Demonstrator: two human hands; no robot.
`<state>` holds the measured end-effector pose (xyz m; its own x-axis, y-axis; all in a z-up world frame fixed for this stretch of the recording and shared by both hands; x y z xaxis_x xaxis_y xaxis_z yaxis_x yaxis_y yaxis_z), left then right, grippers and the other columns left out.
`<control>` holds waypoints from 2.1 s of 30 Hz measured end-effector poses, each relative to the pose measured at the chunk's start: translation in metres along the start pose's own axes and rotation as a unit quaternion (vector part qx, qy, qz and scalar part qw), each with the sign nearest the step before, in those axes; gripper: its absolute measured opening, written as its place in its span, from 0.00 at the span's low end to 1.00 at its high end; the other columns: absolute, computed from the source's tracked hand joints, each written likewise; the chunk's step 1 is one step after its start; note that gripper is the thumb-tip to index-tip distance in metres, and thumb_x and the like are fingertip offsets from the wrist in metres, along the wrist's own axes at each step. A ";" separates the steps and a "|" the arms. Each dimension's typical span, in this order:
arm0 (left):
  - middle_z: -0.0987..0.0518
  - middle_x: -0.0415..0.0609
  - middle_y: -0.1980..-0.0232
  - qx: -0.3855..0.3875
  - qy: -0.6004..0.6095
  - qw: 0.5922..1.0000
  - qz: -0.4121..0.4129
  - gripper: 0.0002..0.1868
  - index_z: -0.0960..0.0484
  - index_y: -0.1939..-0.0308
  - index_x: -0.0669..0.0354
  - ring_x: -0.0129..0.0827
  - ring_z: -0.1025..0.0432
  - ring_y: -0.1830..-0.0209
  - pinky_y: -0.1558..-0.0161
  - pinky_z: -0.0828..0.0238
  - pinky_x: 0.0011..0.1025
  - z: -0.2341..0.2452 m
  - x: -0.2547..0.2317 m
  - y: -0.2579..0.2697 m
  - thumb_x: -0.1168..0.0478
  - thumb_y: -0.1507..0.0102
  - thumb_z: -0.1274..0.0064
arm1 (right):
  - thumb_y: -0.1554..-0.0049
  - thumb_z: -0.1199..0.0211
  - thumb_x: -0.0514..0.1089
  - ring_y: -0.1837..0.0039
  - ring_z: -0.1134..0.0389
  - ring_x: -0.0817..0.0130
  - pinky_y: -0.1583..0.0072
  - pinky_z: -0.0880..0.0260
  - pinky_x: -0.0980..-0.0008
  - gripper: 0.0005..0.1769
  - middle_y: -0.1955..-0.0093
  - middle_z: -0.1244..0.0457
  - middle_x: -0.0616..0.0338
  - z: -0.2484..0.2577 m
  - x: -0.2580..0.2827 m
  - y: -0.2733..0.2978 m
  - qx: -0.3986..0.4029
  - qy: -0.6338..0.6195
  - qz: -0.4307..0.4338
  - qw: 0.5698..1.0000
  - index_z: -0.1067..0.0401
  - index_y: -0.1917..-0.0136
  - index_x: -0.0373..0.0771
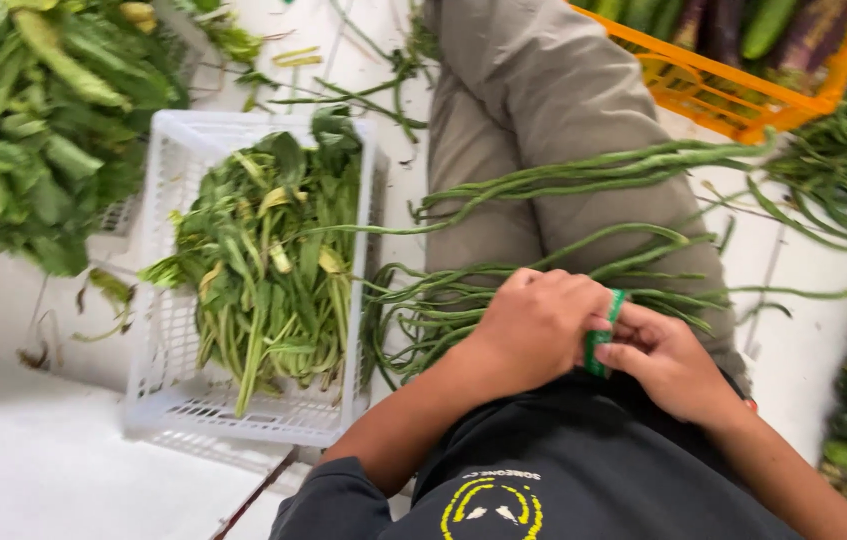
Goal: Sorting and bundling long beans with green tape on a processing floor.
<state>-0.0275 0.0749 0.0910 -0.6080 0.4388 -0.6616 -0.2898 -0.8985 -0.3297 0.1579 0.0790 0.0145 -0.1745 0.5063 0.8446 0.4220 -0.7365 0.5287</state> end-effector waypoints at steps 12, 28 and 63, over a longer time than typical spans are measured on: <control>0.23 0.34 0.65 0.101 0.005 0.993 -0.054 0.05 0.28 0.59 0.46 0.33 0.23 0.60 0.51 0.32 0.32 -0.001 -0.005 0.001 0.55 0.31 0.50 | 0.60 0.20 0.54 0.78 0.40 0.74 0.73 0.38 0.73 0.21 0.81 0.40 0.76 -0.042 0.172 0.102 -0.015 0.229 0.429 0.874 0.31 0.80 0.55; 0.24 0.36 0.69 0.123 0.045 0.991 -0.009 0.06 0.29 0.61 0.47 0.36 0.23 0.64 0.51 0.29 0.34 0.008 -0.005 -0.001 0.57 0.30 0.50 | 0.38 0.48 0.33 0.68 0.49 0.57 0.62 0.47 0.58 0.14 0.66 0.49 0.54 -0.062 0.150 0.131 0.339 0.114 0.464 0.810 0.44 0.65 0.39; 0.16 0.51 0.50 0.139 0.220 0.965 0.040 0.10 0.29 0.63 0.63 0.41 0.21 0.56 0.54 0.27 0.33 0.015 -0.030 -0.009 0.78 0.44 0.49 | 0.45 0.35 0.34 0.64 0.34 0.73 0.62 0.35 0.74 0.10 0.59 0.30 0.64 0.007 0.046 0.029 -0.066 0.274 0.254 0.925 0.22 0.49 0.38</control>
<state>-0.0175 0.0690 0.1240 -0.2821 0.2746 -0.9193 -0.4800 -0.8700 -0.1126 0.1681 0.0839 0.0678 -0.4240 -0.1963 0.8842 0.4669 -0.8839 0.0276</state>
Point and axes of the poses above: each hand's wrist, its own y-axis away from the middle knuckle, its own z-axis out of the back of the hand, x = y × z, the point moved 5 cm from there along -y, towards the middle knuckle
